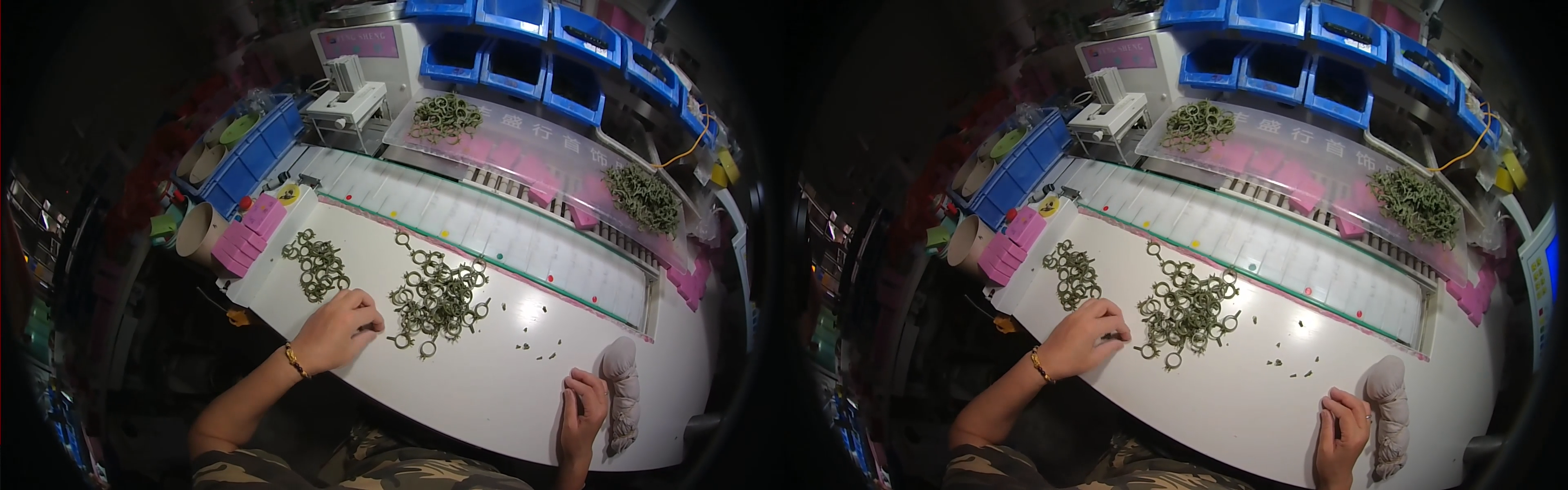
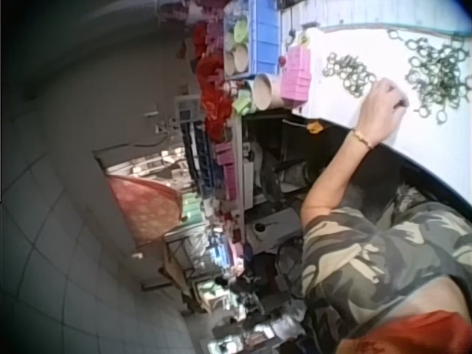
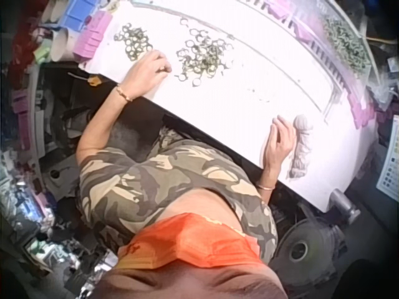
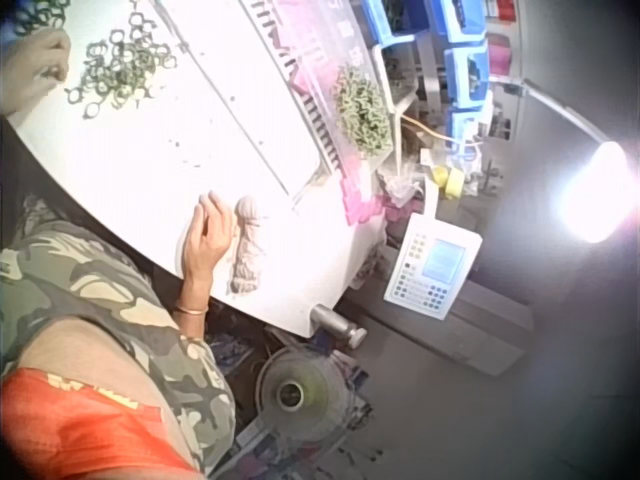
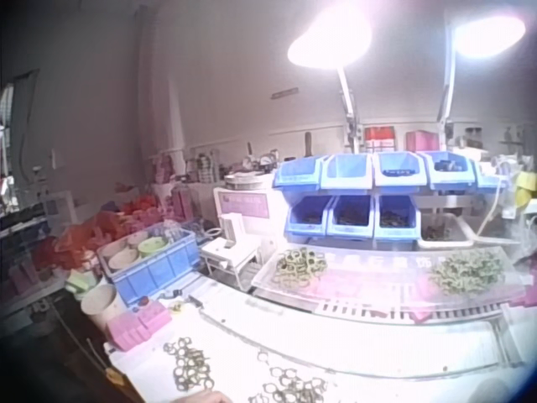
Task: The person cleans small metal rings by hand, places a ring into a pink silicone mold, and uses a round tool to press wax into the mold.
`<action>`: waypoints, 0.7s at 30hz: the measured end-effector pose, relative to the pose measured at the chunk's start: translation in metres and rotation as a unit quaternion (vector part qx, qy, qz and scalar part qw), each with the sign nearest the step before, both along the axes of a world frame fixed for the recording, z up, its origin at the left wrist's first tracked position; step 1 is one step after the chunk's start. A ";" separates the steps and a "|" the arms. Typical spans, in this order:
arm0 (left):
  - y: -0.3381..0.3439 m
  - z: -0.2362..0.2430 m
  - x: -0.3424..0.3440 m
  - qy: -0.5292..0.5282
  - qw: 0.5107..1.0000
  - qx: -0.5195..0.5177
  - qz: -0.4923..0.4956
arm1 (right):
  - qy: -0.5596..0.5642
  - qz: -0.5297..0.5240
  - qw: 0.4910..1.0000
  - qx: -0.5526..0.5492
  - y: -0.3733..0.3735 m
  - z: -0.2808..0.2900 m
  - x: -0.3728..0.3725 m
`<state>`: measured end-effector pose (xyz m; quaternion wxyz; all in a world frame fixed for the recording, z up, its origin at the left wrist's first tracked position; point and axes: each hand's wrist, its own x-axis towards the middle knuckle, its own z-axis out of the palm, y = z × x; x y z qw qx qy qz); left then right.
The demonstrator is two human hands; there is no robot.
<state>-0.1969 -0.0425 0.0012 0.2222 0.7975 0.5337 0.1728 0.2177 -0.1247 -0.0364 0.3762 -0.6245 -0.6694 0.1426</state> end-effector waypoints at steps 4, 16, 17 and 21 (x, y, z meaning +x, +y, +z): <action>0.015 -0.010 -0.024 0.067 0.993 0.094 0.026 | 0.003 0.001 1.000 -0.001 0.000 0.001 -0.001; 0.035 -0.016 0.012 0.053 0.982 0.178 -0.022 | 0.004 -0.003 1.000 0.000 0.000 0.001 -0.001; 0.036 -0.019 0.007 0.047 0.982 0.180 -0.008 | 0.008 -0.002 1.000 0.001 0.000 0.001 -0.002; 0.041 -0.019 -0.007 0.071 0.976 0.202 0.035 | 0.004 -0.003 1.000 0.001 0.001 0.003 -0.002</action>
